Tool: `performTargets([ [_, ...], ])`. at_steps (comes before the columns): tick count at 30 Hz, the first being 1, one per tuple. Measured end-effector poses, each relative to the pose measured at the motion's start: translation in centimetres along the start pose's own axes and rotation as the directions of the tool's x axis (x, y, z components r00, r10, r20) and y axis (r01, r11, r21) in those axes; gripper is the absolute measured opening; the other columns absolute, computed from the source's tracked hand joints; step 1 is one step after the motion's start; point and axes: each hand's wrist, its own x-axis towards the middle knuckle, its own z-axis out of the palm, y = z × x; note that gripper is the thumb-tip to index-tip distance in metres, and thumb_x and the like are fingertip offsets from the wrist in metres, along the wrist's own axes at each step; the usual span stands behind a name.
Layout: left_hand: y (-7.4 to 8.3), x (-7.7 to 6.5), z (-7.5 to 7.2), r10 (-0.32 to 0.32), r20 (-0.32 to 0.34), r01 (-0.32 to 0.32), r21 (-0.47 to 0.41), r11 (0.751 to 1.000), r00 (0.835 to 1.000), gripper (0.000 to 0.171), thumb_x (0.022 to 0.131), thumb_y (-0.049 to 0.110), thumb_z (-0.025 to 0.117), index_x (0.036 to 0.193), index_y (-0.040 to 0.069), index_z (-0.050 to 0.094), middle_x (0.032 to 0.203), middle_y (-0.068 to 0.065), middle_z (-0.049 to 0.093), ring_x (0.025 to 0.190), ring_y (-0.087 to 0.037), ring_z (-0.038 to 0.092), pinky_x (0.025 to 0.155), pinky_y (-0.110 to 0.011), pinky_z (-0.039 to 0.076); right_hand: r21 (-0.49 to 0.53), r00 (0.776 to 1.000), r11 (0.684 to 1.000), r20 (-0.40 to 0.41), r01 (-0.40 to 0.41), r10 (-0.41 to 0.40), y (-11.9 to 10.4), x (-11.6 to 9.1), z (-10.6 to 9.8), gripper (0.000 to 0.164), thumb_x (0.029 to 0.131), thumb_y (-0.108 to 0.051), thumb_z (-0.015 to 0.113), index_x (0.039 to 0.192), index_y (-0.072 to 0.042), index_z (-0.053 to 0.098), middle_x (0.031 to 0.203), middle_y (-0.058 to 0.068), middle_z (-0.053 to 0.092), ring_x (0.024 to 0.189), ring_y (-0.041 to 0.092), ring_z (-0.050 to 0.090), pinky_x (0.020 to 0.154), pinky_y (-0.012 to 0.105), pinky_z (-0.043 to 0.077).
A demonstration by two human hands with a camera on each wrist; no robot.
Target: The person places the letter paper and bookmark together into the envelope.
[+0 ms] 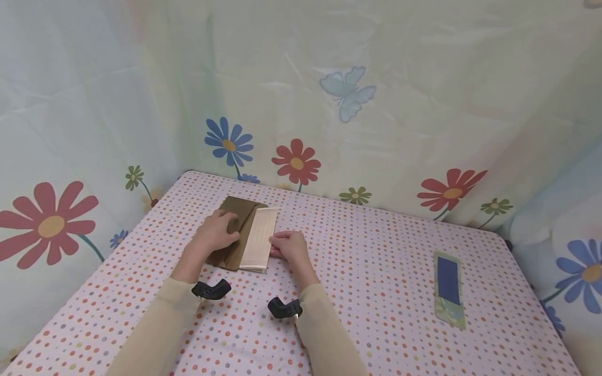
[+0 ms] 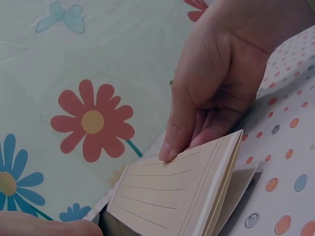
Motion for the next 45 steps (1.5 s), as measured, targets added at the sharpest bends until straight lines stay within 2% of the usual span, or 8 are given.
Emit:
performTargets([
  [8, -0.1, 0.1, 0.3, -0.011, 0.006, 0.011, -0.002, 1.000, 1.000, 0.057, 0.087, 0.035, 0.062, 0.139, 0.017, 0.047, 0.150, -0.019, 0.032, 0.136, -0.043, 0.033, 0.104, -0.069, 0.028, 0.021, 1.000, 1.000, -0.002, 0.020, -0.020, 0.0, -0.2, 0.5, 0.024, 0.088, -0.011, 0.065, 0.109, 0.002, 0.065, 0.084, 0.009, 0.069, 0.063, 0.008, 0.066, 0.065, 0.022, 0.057],
  [24, 0.1, 0.1, 0.2, -0.015, 0.003, 0.015, -0.002, 1.000, 1.000, 0.056, 0.087, 0.035, 0.062, 0.138, 0.017, 0.048, 0.150, -0.019, 0.032, 0.136, -0.044, 0.033, 0.104, -0.068, 0.028, -0.006, 0.999, 1.000, -0.048, 0.001, -0.001, -0.4, 0.0, 1.7, 0.021, 0.088, -0.014, 0.066, 0.106, -0.004, 0.066, 0.085, 0.008, 0.071, 0.066, 0.009, 0.068, 0.063, 0.022, 0.056],
  [33, 0.0, 0.1, 0.2, -0.029, 0.004, 0.029, -0.008, 1.000, 1.000, 0.057, 0.086, 0.035, 0.062, 0.138, 0.017, 0.048, 0.150, -0.018, 0.032, 0.136, -0.042, 0.032, 0.106, -0.067, 0.027, -0.068, 0.996, 0.996, -0.048, 0.065, -0.069, -0.6, -0.1, 2.6, 0.021, 0.088, -0.013, 0.066, 0.105, -0.001, 0.067, 0.086, 0.011, 0.072, 0.064, 0.009, 0.068, 0.063, 0.022, 0.057],
  [45, 0.1, 0.0, 0.1, -0.032, 0.009, 0.033, -0.002, 0.999, 0.999, 0.057, 0.086, 0.034, 0.061, 0.139, 0.017, 0.047, 0.150, -0.018, 0.031, 0.137, -0.042, 0.032, 0.106, -0.067, 0.027, -0.058, 0.991, 0.990, -0.032, 0.130, -0.132, -0.8, -0.3, 3.6, 0.019, 0.087, -0.009, 0.065, 0.103, 0.002, 0.068, 0.086, 0.013, 0.071, 0.063, 0.010, 0.069, 0.063, 0.021, 0.057],
])
